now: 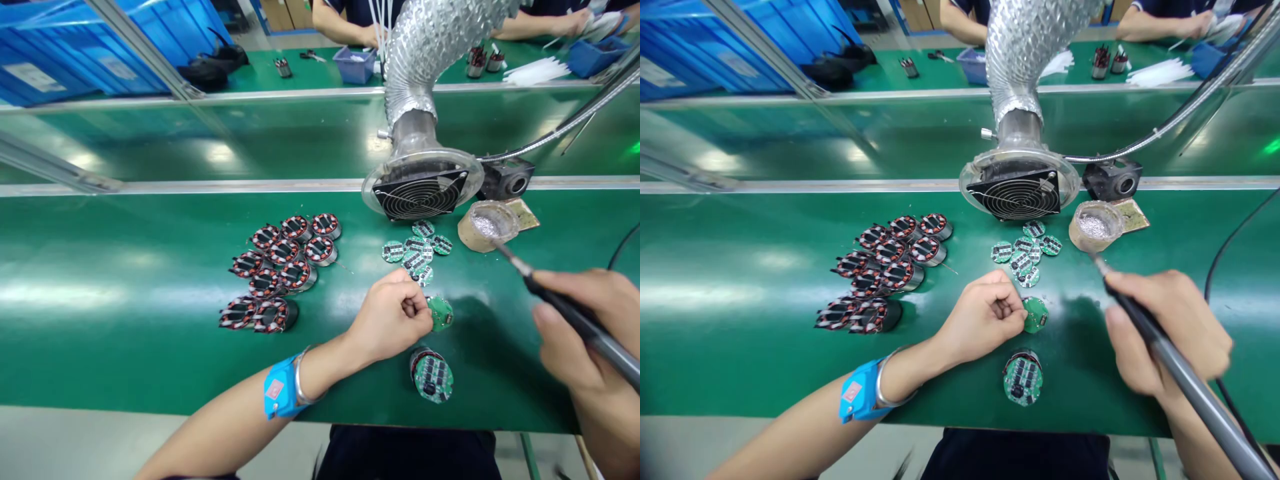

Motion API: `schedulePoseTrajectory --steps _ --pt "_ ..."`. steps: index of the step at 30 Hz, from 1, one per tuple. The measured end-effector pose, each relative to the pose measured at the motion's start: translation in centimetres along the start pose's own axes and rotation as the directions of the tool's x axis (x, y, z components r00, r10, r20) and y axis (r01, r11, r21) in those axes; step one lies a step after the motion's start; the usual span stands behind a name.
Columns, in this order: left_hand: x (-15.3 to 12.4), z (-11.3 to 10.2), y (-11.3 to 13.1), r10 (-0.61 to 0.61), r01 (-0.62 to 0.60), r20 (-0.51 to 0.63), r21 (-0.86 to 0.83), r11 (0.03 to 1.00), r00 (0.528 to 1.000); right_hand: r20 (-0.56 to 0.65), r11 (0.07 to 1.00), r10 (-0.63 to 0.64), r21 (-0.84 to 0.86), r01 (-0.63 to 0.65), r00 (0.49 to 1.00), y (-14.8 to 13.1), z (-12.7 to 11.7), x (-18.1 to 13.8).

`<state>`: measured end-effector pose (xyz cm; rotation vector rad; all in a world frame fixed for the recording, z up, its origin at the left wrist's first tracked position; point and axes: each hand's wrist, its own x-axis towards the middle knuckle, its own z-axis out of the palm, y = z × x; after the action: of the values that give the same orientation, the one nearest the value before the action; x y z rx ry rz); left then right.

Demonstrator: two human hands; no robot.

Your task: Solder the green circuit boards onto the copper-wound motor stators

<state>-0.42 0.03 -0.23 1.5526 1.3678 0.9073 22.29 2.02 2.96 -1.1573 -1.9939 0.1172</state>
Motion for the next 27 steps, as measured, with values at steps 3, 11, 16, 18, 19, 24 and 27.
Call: schedulePoseTrajectory --steps 3,11,16,18,19,24,27 --pt "0.1 0.0 0.0 -0.006 0.006 0.003 0.002 1.0 1.0 0.138 0.982 -0.016 -0.183 0.041 0.99 2.9 1.4 0.2" --pt "-1.1 -1.0 -0.8 0.056 -0.053 0.121 -0.029 0.998 0.991 0.38 0.878 -0.363 0.445 0.175 0.851 2.1 3.1 -0.3" --pt "-1.8 -0.6 -1.5 0.047 -0.046 0.101 -0.013 0.999 0.994 0.275 0.822 -0.422 0.518 0.237 0.864 0.0 4.3 0.5" --pt "-1.9 -0.1 -1.7 0.026 -0.022 0.093 -0.043 0.999 0.995 0.257 0.851 -0.369 0.479 0.214 0.893 -1.0 4.8 0.8" --pt "-2.0 0.1 -1.7 0.006 -0.001 0.086 -0.061 0.998 0.996 0.254 0.873 -0.337 0.444 0.2 0.907 -1.4 5.0 0.8" --pt "-2.4 1.2 -1.6 -0.094 0.096 0.019 -0.183 0.978 0.995 0.277 0.935 -0.279 0.297 0.195 0.919 -2.0 5.1 0.4" --pt "-2.8 1.5 -1.6 -0.097 0.091 -0.018 -0.222 0.971 0.995 0.368 0.925 -0.329 0.309 0.22 0.87 -1.5 4.1 0.1"
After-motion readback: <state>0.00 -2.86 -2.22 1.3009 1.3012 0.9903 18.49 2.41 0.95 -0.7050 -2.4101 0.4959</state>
